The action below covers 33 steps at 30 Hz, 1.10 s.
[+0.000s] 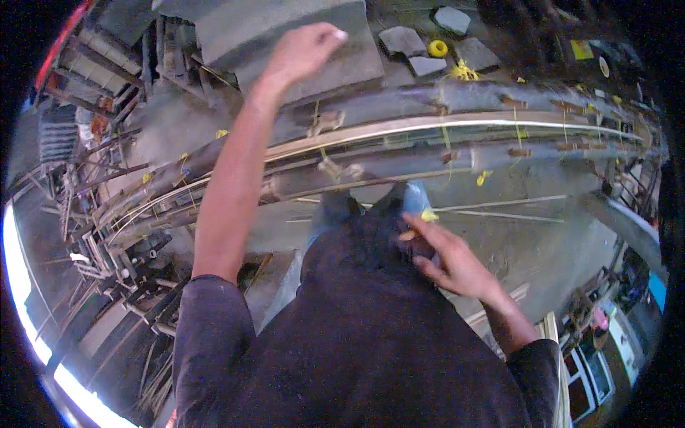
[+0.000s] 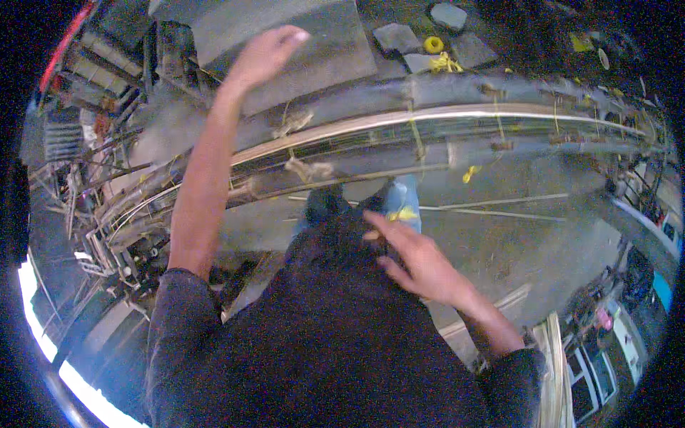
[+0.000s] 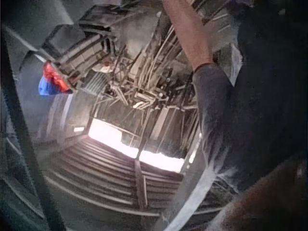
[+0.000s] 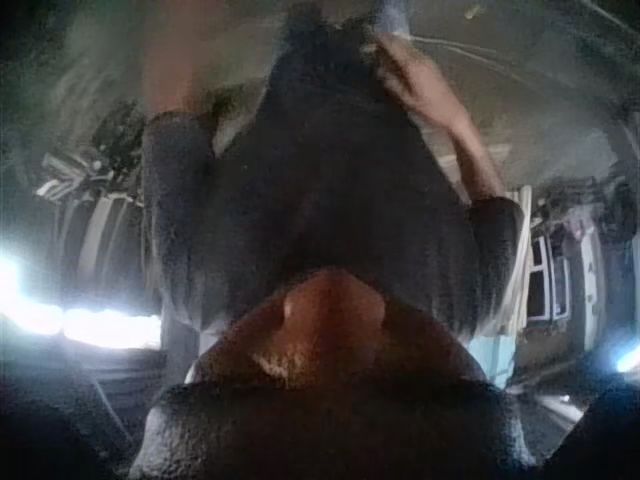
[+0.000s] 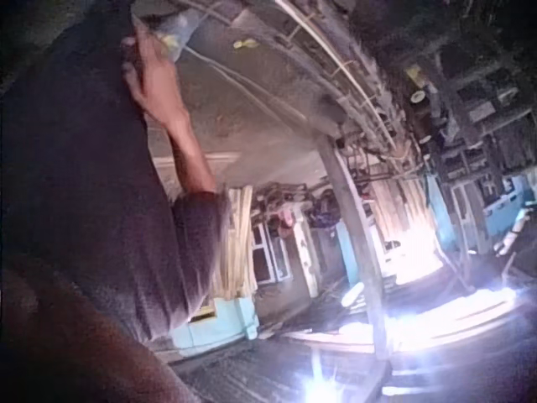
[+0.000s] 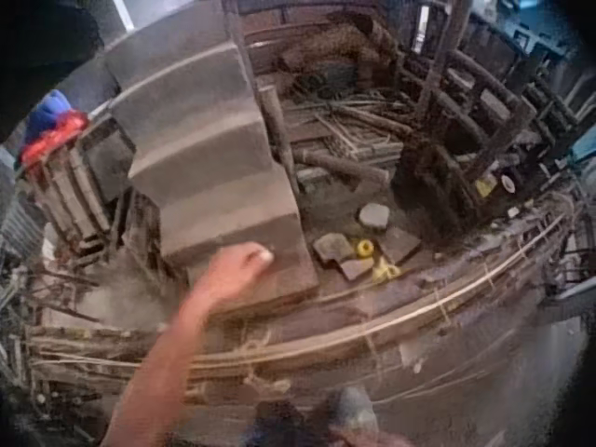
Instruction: The person repeatedly ties yellow rope around a bundle of thin wooden sticks resting on a metal frame. They pull the rope, wrap it around the sticks, and secure it in place multiple times along the length of the bundle.
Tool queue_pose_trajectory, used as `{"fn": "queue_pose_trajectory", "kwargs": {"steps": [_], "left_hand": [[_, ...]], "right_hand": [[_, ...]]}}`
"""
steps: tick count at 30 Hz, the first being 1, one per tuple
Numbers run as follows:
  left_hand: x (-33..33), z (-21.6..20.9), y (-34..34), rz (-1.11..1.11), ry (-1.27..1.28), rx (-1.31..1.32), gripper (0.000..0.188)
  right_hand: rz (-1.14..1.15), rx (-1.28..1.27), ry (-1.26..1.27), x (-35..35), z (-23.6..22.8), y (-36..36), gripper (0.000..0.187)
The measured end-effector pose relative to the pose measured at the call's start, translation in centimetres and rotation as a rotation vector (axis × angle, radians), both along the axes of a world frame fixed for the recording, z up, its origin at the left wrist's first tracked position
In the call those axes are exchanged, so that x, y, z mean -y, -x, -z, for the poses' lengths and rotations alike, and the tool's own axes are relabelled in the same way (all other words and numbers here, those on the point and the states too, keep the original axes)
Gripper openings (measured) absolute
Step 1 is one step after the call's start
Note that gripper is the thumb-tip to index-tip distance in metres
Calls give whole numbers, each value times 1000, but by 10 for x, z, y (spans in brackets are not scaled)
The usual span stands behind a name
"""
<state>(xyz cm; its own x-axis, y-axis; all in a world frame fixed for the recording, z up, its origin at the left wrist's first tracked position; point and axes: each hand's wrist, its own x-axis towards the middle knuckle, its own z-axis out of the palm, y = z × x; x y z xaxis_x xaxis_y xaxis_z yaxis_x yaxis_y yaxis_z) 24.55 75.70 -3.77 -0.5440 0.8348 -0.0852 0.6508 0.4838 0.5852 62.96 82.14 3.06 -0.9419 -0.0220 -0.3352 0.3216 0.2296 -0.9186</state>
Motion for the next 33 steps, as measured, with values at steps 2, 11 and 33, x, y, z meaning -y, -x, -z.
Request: {"fn": "queue_pose_trajectory", "kwargs": {"steps": [2,11,33], "left_hand": [[44,-9,7,-75,-124,31,38],[152,9,-121,56,-122,-135,27],[107,-43,-108,-183,-439,478,42]], "right_hand": [[451,423,1016,62,25,32,67],[-94,-231,-901,64,-121,171,6],[-454,-309,-415,149,119,123,21]]}}
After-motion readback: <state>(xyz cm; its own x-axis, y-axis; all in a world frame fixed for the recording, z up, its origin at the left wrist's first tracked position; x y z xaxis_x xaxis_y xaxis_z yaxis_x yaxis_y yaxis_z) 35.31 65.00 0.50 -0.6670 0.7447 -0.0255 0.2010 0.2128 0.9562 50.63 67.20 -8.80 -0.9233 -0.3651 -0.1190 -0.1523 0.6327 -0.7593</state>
